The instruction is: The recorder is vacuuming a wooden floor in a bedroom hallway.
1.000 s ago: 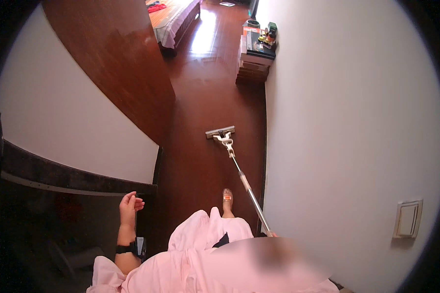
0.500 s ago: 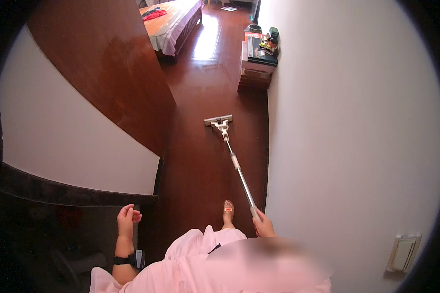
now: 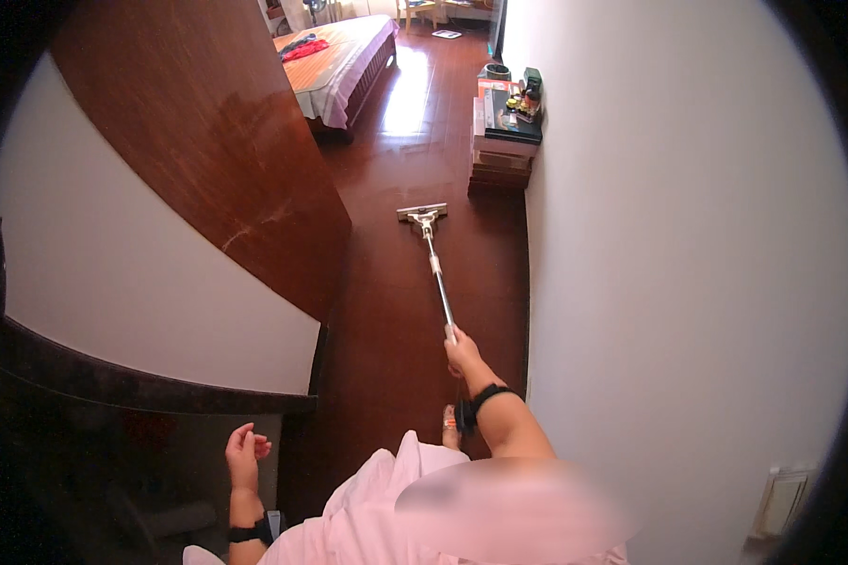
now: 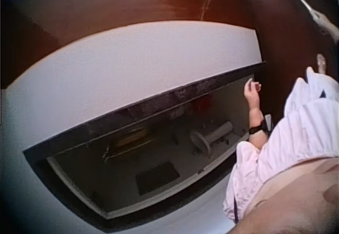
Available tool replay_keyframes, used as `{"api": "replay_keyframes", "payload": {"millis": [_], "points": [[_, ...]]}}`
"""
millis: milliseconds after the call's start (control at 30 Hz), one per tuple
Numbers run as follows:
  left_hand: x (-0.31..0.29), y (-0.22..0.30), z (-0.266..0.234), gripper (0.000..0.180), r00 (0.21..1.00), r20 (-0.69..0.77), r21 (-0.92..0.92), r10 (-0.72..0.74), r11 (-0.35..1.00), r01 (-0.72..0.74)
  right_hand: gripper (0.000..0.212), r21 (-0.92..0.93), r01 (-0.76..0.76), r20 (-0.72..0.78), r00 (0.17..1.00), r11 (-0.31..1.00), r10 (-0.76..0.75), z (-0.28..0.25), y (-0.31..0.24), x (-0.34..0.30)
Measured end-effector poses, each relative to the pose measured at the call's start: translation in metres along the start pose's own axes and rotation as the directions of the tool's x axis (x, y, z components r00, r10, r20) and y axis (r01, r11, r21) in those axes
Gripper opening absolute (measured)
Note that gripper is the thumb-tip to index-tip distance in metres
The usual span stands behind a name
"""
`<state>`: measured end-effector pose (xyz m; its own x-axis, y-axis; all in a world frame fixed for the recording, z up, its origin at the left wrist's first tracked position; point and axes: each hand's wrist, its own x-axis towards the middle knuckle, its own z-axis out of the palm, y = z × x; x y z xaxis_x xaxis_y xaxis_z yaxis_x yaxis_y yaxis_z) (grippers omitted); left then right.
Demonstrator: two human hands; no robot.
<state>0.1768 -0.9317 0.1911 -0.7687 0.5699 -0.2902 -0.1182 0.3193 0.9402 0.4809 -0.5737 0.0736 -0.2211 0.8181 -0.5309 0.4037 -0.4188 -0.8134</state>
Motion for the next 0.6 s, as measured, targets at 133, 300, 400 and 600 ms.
{"api": "replay_keyframes", "payload": {"millis": [133, 300, 400, 600], "points": [[0.001, -0.001, 0.0, 0.021, 0.997, 0.069, -0.043, 0.025, 0.999, -0.022, 0.045, -0.02, -0.009, -0.013, 1.0, 1.0, 0.009, -0.038, 0.097, -0.106], [0.017, -0.022, -0.014, 0.021, 0.988, 0.154, -0.054, 0.015, 0.999, -0.006, 0.055, -0.165, -0.211, -0.04, 0.977, 0.963, 0.208, -0.102, 0.235, -0.271], [0.022, -0.033, -0.014, 0.021, 0.982, 0.186, -0.062, 0.02, 0.998, -0.009, 0.054, -0.07, -0.247, -0.059, 0.968, 0.966, 0.244, -0.106, 0.282, -0.363], [0.026, -0.037, -0.021, 0.021, 0.975, 0.221, -0.06, 0.019, 0.998, -0.006, 0.051, -0.18, -0.274, -0.268, 0.938, 0.945, 0.221, -0.061, 0.277, -0.373]]}}
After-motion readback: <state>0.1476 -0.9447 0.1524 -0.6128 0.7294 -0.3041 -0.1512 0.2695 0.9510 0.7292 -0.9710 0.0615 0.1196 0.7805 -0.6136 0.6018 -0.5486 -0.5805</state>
